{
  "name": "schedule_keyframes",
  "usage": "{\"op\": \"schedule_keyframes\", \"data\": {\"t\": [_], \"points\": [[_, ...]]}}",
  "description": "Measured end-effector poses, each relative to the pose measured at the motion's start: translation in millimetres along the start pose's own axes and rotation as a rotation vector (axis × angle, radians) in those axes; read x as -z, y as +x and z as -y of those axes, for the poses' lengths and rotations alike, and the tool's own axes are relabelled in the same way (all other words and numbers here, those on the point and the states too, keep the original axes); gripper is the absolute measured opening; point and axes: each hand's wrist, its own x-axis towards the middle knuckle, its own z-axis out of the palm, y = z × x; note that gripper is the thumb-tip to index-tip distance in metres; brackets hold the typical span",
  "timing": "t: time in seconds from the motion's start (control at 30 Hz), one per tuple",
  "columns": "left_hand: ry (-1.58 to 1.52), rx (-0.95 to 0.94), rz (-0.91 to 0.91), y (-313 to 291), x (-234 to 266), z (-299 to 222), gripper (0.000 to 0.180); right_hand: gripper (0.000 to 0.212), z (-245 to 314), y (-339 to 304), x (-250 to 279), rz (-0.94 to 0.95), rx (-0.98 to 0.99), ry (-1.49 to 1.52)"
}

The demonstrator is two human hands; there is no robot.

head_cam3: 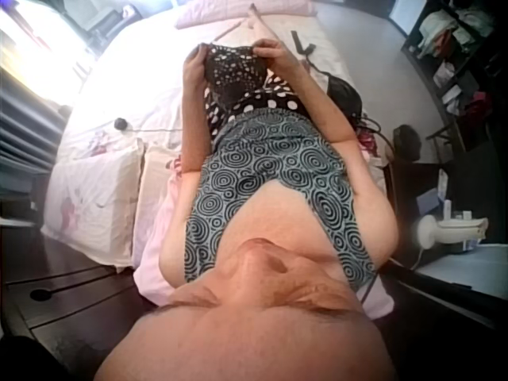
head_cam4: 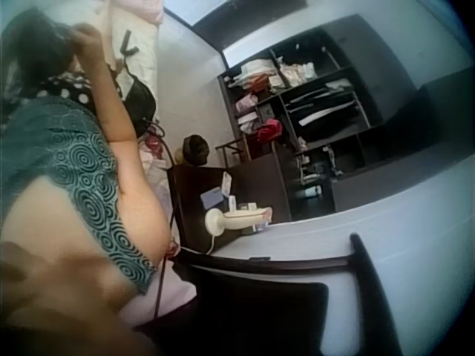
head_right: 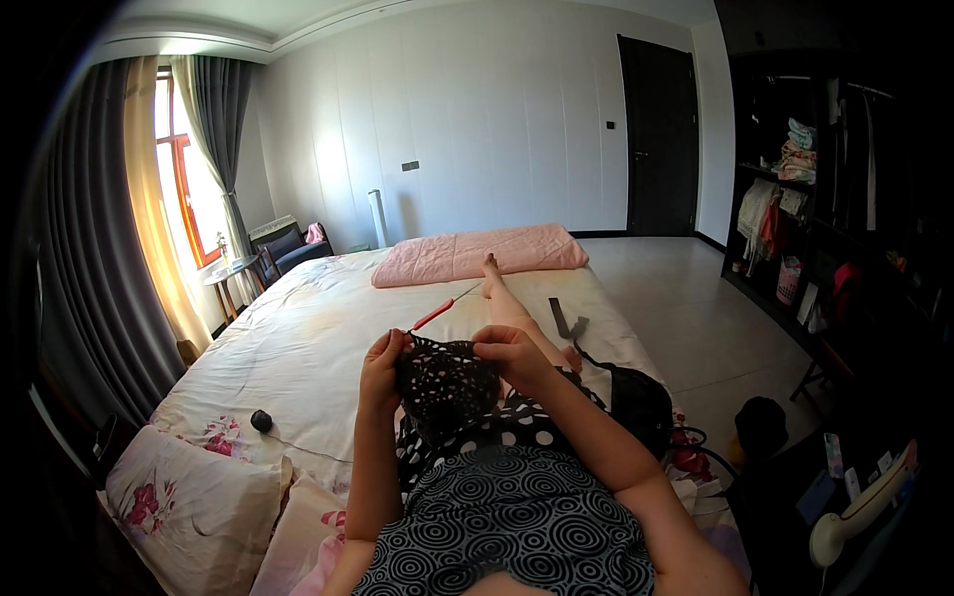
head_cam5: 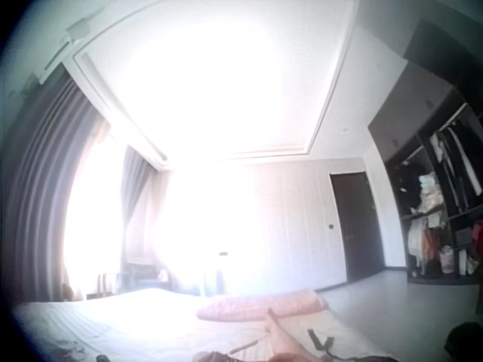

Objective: The person lies on a bed and crochets a dark fabric using a red crochet hook and a ball of yarn. They manipulate the yarn and hook to create stitches, occasionally pausing to adjust the fabric or the yarn ball.

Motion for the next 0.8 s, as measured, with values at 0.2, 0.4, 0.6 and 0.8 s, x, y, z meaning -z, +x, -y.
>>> {"op": "schedule_keyframes", "data": {"t": [0.2, 0.4, 0.6, 0.8], "points": [[0.279, -0.039, 0.070, -4.6, -7.7, -0.7, 0.023, 0.015, 4.9, 0.8, -8.4, 0.053, 0.123, -0.325], [0.550, -0.064, 0.196, -21.0, -28.3, -10.5, 0.024, 0.018, 16.5, -6.6, -39.5, -0.030, 0.145, -0.295], [0.516, 0.014, 0.373, -27.7, -30.6, -26.4, 0.023, 0.013, 15.6, -10.7, -47.8, -0.210, 0.186, -0.433], [0.482, 0.015, 0.526, -20.6, -10.1, -32.2, 0.065, 0.013, 10.2, -6.9, -29.4, -0.282, 0.210, -0.250]]}}
